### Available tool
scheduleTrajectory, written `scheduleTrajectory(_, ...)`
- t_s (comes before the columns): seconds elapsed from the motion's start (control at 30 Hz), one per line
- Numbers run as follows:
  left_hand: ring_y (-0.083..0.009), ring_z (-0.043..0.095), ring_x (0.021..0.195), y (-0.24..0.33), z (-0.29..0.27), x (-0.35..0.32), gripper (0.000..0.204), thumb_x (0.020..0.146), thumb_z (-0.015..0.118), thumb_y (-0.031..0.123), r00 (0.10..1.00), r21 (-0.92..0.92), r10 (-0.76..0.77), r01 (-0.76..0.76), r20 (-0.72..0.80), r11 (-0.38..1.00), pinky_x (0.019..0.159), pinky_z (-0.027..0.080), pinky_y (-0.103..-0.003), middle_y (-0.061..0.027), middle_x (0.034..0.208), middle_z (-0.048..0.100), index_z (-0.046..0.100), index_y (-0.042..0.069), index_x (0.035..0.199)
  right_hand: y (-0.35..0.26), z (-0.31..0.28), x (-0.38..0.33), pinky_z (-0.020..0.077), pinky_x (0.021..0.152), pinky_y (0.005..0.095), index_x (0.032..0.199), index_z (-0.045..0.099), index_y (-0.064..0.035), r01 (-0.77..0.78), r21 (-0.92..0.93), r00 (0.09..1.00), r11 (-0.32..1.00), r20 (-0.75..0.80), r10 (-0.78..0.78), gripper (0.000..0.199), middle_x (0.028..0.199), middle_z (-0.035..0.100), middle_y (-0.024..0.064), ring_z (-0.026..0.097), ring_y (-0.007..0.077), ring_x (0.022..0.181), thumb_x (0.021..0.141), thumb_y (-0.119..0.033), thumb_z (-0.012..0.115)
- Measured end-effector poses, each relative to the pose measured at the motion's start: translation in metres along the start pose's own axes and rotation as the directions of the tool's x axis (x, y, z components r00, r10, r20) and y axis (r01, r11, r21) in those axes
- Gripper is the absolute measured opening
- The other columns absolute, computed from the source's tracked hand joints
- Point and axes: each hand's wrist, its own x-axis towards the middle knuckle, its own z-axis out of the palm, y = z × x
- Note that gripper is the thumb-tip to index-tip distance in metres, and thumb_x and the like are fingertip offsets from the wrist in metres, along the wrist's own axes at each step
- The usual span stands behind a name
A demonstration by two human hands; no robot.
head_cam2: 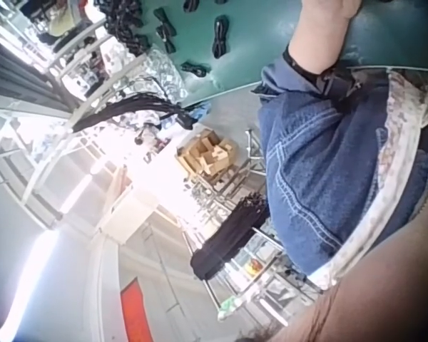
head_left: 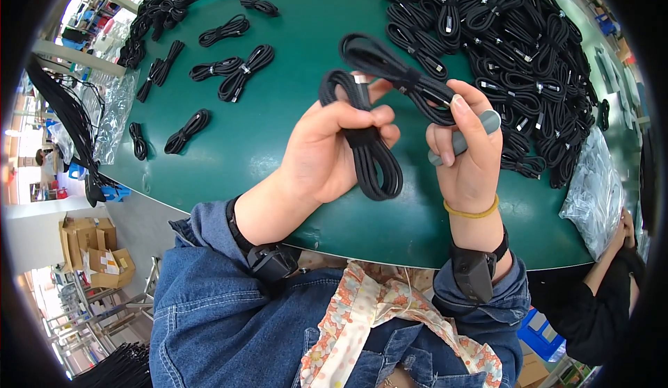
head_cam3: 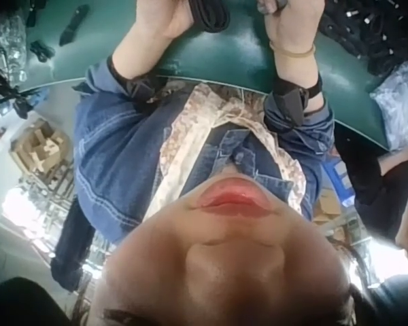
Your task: The person picks up a cable, turns it over to scan it with a handheld scanner, and sets it aside, repeating this process for several cables.
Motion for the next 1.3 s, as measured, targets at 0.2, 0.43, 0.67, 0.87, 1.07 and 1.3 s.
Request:
scheduleTrajectory(0.2,-0.0199,0.050,0.092,-0.005,-0.010,0.004,0.056,0.062,0.044,0.000,1.000,-0.128,-0.010,0.007,-0.022,0.992,0.081,0.042,-0.039,-0.0091,0.117,0.043,0.043,0.007,0.117,0.003,0.003,0.000,0.0302,0.041,0.0203,0.096,0.050,-0.0001,0.102,0.041,0.983,0.994,-0.161,-0.094,0.018,0.069,0.049,0.0023,0.039,0.0070,0.041,0.083,-0.012,0.052)
scheduleTrajectory(0.43,-0.0265,0.043,0.113,-0.009,-0.012,0.004,0.066,0.054,0.046,0.002,0.988,0.037,-0.078,0.074,0.129,0.997,0.095,0.032,-0.051,-0.0121,0.124,0.040,0.045,0.010,0.119,0.006,0.014,-0.006,0.0321,0.049,0.0203,0.101,0.050,0.0010,-0.168,-0.437,0.985,0.884,-0.099,0.138,0.024,0.077,0.054,0.0042,0.037,0.0059,0.044,0.084,-0.015,0.046)
scheduleTrajectory(0.67,-0.0197,0.050,0.095,0.003,-0.003,0.009,0.065,0.059,0.041,-0.003,0.992,0.184,-0.113,0.100,0.063,0.978,0.082,0.046,-0.039,-0.0073,0.104,0.047,0.037,0.004,0.123,-0.008,0.007,0.001,0.0334,0.055,0.0182,0.116,0.043,0.0048,0.307,-0.390,0.951,0.868,0.159,-0.264,0.040,0.085,0.049,0.0040,0.039,0.0056,0.056,0.080,-0.013,0.037)
scheduleTrajectory(0.87,-0.0205,0.053,0.090,0.002,0.003,0.007,0.068,0.056,0.041,-0.002,0.989,0.435,-0.144,0.143,-0.032,0.889,0.075,0.047,-0.035,-0.0079,0.100,0.050,0.036,0.002,0.123,-0.010,0.012,-0.004,0.0327,0.055,0.0168,0.109,0.050,0.0035,0.229,-0.447,0.962,0.865,0.237,-0.133,0.033,0.083,0.048,0.0017,0.037,0.0048,0.056,0.078,-0.005,0.048)
scheduleTrajectory(1.07,-0.0171,0.055,0.078,0.000,0.004,0.009,0.058,0.061,0.043,-0.006,0.986,0.558,-0.167,0.146,-0.013,0.817,0.070,0.047,-0.028,-0.0088,0.092,0.051,0.038,0.000,0.118,-0.002,0.000,0.003,0.0314,0.053,0.0147,0.090,0.057,0.0008,0.335,-0.644,0.919,0.688,0.383,-0.090,0.020,0.075,0.051,-0.0012,0.041,0.0027,0.059,0.071,0.006,0.060)
scheduleTrajectory(1.3,-0.0149,0.056,0.076,0.005,0.010,0.007,0.038,0.067,0.053,-0.002,0.982,0.601,-0.059,0.156,-0.179,0.784,0.063,0.049,-0.024,-0.0073,0.092,0.052,0.047,0.000,0.105,-0.008,0.004,0.001,0.0336,0.051,0.0160,0.080,0.055,0.0000,0.032,-0.565,0.985,0.825,0.160,0.071,0.007,0.068,0.052,-0.0015,0.044,0.0027,0.059,0.075,-0.001,0.059)
